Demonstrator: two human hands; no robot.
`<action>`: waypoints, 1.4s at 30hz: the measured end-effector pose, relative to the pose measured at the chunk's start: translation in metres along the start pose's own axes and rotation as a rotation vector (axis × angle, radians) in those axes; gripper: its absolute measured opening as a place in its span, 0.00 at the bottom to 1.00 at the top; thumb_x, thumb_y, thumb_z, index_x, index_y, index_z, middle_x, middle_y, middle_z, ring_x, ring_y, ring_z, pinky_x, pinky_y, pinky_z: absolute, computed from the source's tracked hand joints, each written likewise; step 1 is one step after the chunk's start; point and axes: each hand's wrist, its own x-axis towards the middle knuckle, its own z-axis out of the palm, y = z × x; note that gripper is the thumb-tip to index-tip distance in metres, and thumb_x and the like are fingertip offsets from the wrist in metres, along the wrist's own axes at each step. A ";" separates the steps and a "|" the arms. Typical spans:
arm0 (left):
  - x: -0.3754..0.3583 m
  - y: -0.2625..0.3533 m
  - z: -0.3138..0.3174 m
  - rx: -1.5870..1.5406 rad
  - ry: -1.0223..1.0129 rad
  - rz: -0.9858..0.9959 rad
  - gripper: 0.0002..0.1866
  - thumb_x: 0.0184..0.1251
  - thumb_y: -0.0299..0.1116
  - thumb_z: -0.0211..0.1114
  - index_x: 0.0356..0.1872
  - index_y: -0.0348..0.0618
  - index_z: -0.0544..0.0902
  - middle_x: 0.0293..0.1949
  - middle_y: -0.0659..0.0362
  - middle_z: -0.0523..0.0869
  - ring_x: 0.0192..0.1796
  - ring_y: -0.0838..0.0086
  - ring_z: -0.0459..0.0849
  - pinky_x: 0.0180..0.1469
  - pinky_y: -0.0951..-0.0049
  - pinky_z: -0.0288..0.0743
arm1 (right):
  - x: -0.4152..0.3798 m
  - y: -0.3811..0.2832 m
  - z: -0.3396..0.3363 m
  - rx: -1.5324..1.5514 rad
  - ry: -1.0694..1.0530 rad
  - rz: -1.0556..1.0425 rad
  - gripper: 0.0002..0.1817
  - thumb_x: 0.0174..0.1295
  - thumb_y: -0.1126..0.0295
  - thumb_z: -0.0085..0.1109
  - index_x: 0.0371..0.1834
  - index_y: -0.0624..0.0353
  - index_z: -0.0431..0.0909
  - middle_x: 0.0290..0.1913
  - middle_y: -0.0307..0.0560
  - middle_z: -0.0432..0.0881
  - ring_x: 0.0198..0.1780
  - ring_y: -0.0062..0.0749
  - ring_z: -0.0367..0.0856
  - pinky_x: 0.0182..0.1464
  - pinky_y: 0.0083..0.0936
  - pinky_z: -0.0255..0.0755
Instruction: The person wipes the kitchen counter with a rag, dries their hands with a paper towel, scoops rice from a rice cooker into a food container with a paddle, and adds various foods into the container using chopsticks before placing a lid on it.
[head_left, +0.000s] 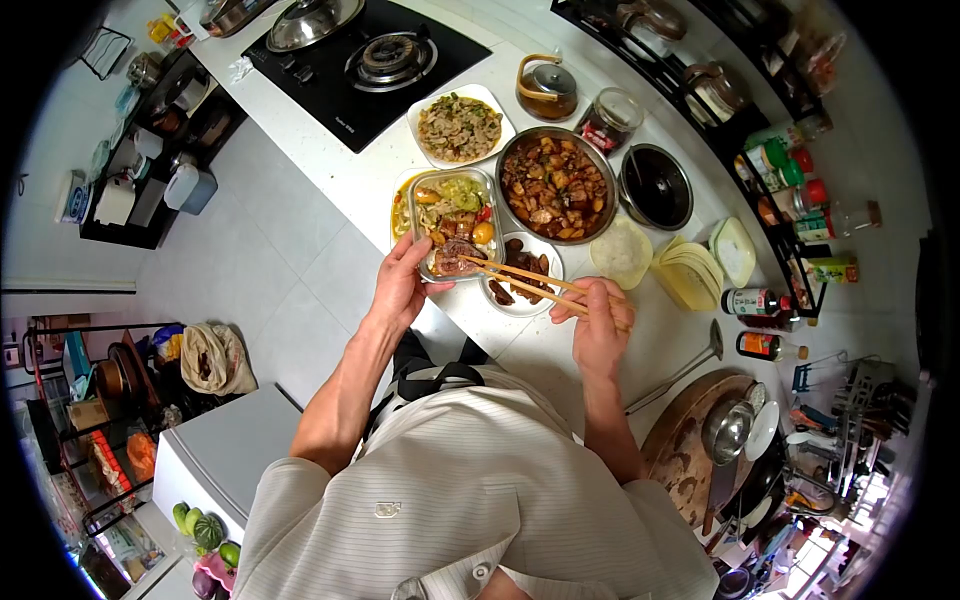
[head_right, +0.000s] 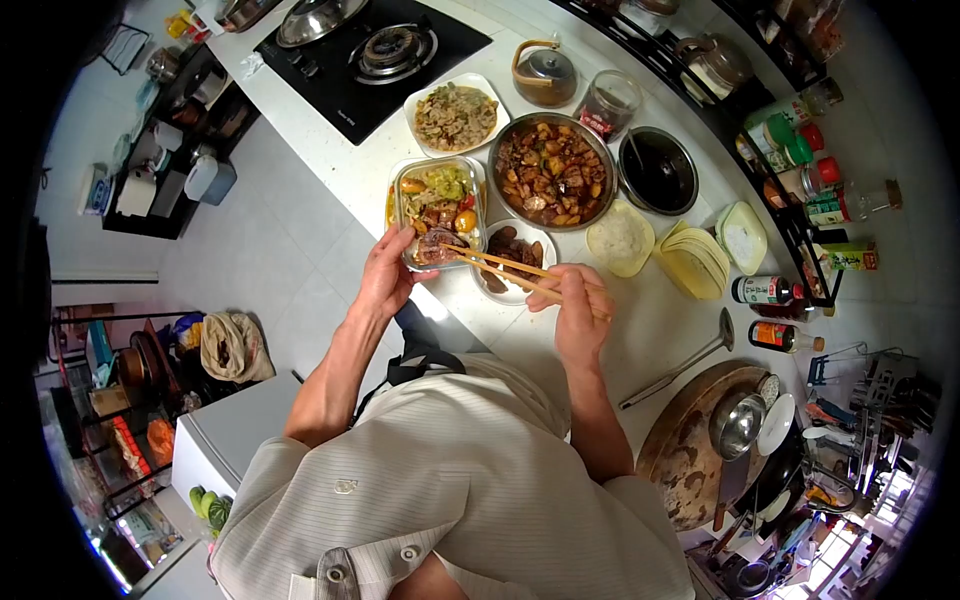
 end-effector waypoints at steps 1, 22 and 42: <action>-0.001 0.001 0.001 -0.002 -0.009 0.004 0.22 0.78 0.37 0.58 0.69 0.43 0.72 0.55 0.54 0.86 0.49 0.67 0.91 0.37 0.67 0.93 | 0.001 0.001 -0.001 0.010 -0.002 -0.014 0.16 0.80 0.67 0.46 0.45 0.72 0.77 0.31 0.52 0.84 0.27 0.35 0.86 0.33 0.29 0.83; -0.002 0.005 0.005 -0.003 -0.020 0.000 0.23 0.79 0.37 0.58 0.70 0.43 0.71 0.56 0.54 0.86 0.49 0.67 0.91 0.38 0.67 0.93 | 0.015 -0.001 -0.006 0.160 0.024 0.036 0.15 0.78 0.68 0.50 0.48 0.72 0.78 0.33 0.53 0.84 0.26 0.34 0.84 0.28 0.28 0.79; -0.009 0.006 0.012 -0.016 -0.030 0.024 0.25 0.77 0.33 0.58 0.72 0.42 0.71 0.56 0.55 0.86 0.49 0.69 0.91 0.39 0.66 0.93 | 0.056 0.035 -0.005 0.252 0.031 0.135 0.12 0.78 0.67 0.51 0.49 0.66 0.78 0.34 0.50 0.84 0.27 0.35 0.83 0.27 0.30 0.76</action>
